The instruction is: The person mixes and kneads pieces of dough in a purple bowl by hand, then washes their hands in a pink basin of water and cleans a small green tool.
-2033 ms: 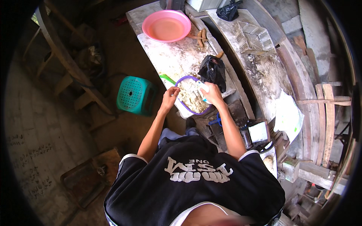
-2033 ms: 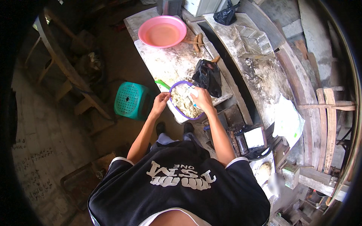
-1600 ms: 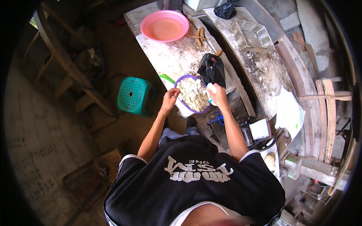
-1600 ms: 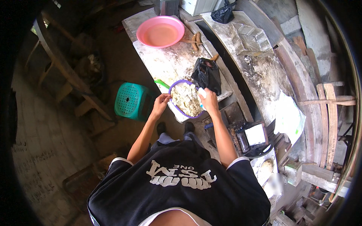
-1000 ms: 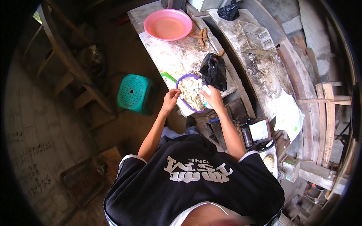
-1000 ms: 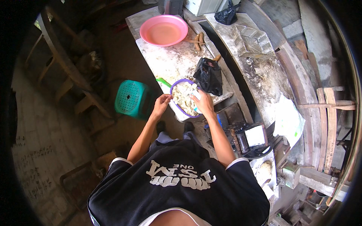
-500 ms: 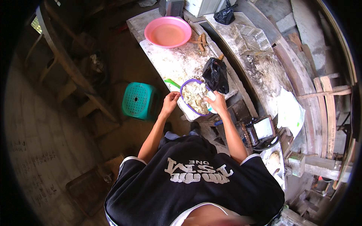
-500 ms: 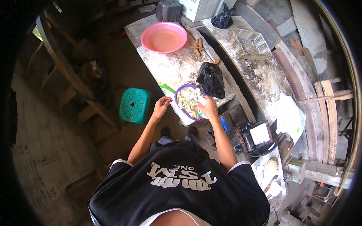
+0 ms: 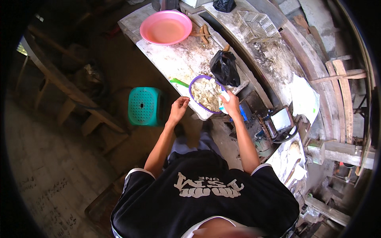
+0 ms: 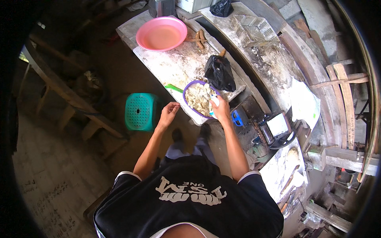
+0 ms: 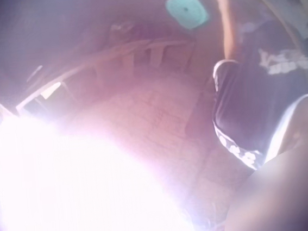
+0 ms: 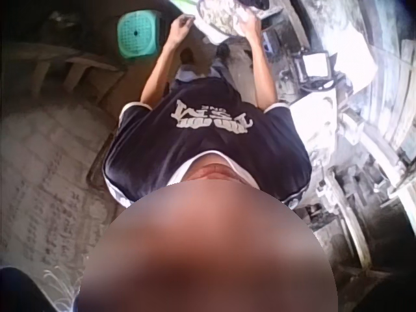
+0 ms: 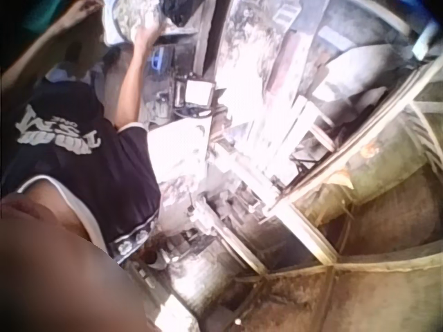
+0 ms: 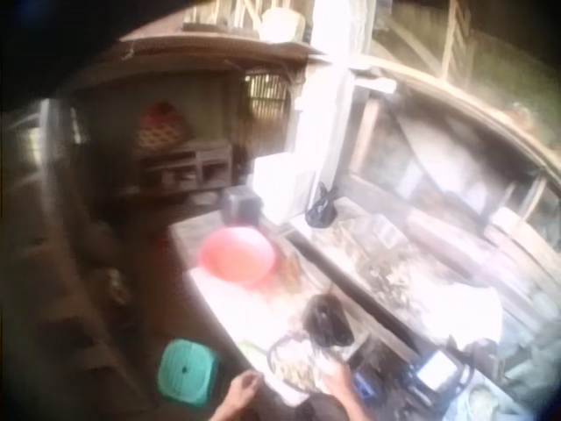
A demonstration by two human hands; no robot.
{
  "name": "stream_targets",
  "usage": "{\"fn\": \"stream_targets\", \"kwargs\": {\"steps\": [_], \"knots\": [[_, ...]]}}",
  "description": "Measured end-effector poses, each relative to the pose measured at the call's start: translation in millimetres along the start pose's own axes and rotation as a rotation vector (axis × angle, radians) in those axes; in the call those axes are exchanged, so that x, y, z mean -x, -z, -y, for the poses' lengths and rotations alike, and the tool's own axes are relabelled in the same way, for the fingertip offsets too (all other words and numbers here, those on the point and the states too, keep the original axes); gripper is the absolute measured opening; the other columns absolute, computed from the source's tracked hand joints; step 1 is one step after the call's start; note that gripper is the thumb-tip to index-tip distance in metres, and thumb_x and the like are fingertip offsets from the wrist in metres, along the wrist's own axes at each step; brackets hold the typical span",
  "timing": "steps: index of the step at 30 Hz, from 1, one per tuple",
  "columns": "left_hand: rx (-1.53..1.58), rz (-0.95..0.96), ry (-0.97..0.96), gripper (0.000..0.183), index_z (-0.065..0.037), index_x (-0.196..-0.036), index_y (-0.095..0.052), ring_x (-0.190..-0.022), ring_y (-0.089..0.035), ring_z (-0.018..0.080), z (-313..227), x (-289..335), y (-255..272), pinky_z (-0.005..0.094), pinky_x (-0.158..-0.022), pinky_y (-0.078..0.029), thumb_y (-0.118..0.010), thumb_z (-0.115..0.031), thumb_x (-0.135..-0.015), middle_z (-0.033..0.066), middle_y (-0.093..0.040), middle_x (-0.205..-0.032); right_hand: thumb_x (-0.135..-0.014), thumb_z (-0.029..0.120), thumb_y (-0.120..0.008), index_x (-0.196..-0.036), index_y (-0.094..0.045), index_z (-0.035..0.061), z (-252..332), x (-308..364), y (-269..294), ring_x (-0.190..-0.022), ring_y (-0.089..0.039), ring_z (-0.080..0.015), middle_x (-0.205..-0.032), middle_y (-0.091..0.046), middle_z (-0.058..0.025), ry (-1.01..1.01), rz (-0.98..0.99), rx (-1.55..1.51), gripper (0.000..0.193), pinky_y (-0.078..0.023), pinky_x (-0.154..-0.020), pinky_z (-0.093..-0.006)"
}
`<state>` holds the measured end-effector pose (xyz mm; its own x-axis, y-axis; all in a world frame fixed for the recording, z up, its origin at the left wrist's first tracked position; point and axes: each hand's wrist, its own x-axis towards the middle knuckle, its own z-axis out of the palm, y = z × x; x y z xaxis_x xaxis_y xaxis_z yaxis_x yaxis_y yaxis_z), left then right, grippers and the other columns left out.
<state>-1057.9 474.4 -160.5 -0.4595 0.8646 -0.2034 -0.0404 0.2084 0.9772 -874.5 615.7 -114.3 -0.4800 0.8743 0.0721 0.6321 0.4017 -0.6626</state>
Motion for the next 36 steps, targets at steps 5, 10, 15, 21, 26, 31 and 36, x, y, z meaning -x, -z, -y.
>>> {"fn": "stream_targets", "kwargs": {"steps": [5, 10, 15, 21, 26, 31, 36], "knots": [[0.01, 0.005, 0.056, 0.018, 0.001, -0.095, -0.055, -0.078, -0.055, 0.0111, 3.3, 17.4, 9.8, 0.0244, -0.069, -0.043, -0.05, -0.01, -0.083, 0.0066, -0.06, -0.086, -0.073, 0.019, -0.062, -0.085, -0.054, -0.0019, 17.8, 9.9, -9.2, -0.075, -0.057, -0.0365, -0.076, -0.058, -0.0219, -0.025, 0.008, -0.03, 0.025, -0.044, -0.061, -0.0382], [0.053, 0.023, 0.011, 0.018, 0.001, -0.095, -0.056, -0.076, -0.054, 0.0105, -6.5, 24.5, 5.9, 0.0243, -0.068, -0.043, -0.049, -0.011, -0.083, 0.006, -0.06, -0.085, -0.073, 0.016, -0.062, -0.084, -0.052, -0.0049, 44.7, -8.0, 6.1, -0.073, -0.058, -0.0349, -0.073, -0.057, -0.0224, 0.039, -0.042, -0.085, 0.025, -0.044, -0.059, -0.0351], [0.005, 0.007, -0.035, 0.018, 0.0, -0.095, -0.056, -0.075, -0.053, 0.0102, -38.0, 16.8, -3.7, 0.0243, -0.068, -0.043, -0.049, -0.011, -0.083, 0.0054, -0.06, -0.083, -0.073, 0.02, -0.062, -0.081, -0.052, -0.005, 44.1, -10.1, 30.9, -0.075, -0.056, -0.0377, -0.075, -0.057, -0.0246, -0.014, -0.034, -0.026, 0.028, -0.044, -0.061, -0.0393], [-0.034, 0.003, 0.022, 0.018, -0.001, -0.096, -0.056, -0.076, -0.052, 0.0089, -52.5, 0.8, -24.7, 0.0237, -0.069, -0.041, -0.049, -0.013, -0.084, 0.0036, -0.059, -0.085, -0.071, 0.02, -0.064, -0.083, -0.055, -0.0034, -24.5, -0.2, 28.4, -0.072, -0.059, -0.0312, -0.075, -0.058, -0.0208, -0.015, -0.026, -0.035, 0.028, -0.044, -0.062, -0.035], [-0.026, 0.001, 0.121, 0.019, -0.002, -0.097, -0.055, -0.077, -0.05, 0.0083, -48.6, -19.3, -58.9, 0.0232, -0.07, -0.04, -0.049, -0.014, -0.084, 0.0024, -0.059, -0.089, -0.072, 0.017, -0.063, -0.082, -0.053, -0.0039, -42.4, -32.2, 40.9, -0.071, -0.058, -0.0325, -0.073, -0.058, -0.0202, 0.038, 0.009, -0.123, 0.025, -0.044, -0.06, -0.0348], [-0.046, -0.008, 0.075, 0.018, -0.001, -0.096, -0.056, -0.08, -0.056, 0.0129, -49.6, -43.7, -100.3, 0.0252, -0.07, -0.043, -0.049, -0.01, -0.083, 0.0072, -0.061, -0.087, -0.073, 0.019, -0.062, -0.084, -0.053, -0.0031, -46.1, -65.1, 74.6, -0.073, -0.056, -0.0372, -0.073, -0.058, -0.0219, 0.042, 0.068, -0.128, 0.026, -0.044, -0.061, -0.0389], [-0.055, -0.012, 0.056, 0.019, -0.002, -0.096, -0.057, -0.082, -0.056, 0.0144, -43.0, -62.6, -127.6, 0.0271, -0.07, -0.043, -0.05, -0.013, -0.082, 0.007, -0.061, -0.09, -0.072, 0.02, -0.064, -0.084, -0.053, -0.0037, -79.8, -56.5, 87.0, -0.077, -0.058, -0.0346, -0.077, -0.058, -0.0219, 0.073, 0.043, -0.135, 0.029, -0.044, -0.062, -0.0358]]}}
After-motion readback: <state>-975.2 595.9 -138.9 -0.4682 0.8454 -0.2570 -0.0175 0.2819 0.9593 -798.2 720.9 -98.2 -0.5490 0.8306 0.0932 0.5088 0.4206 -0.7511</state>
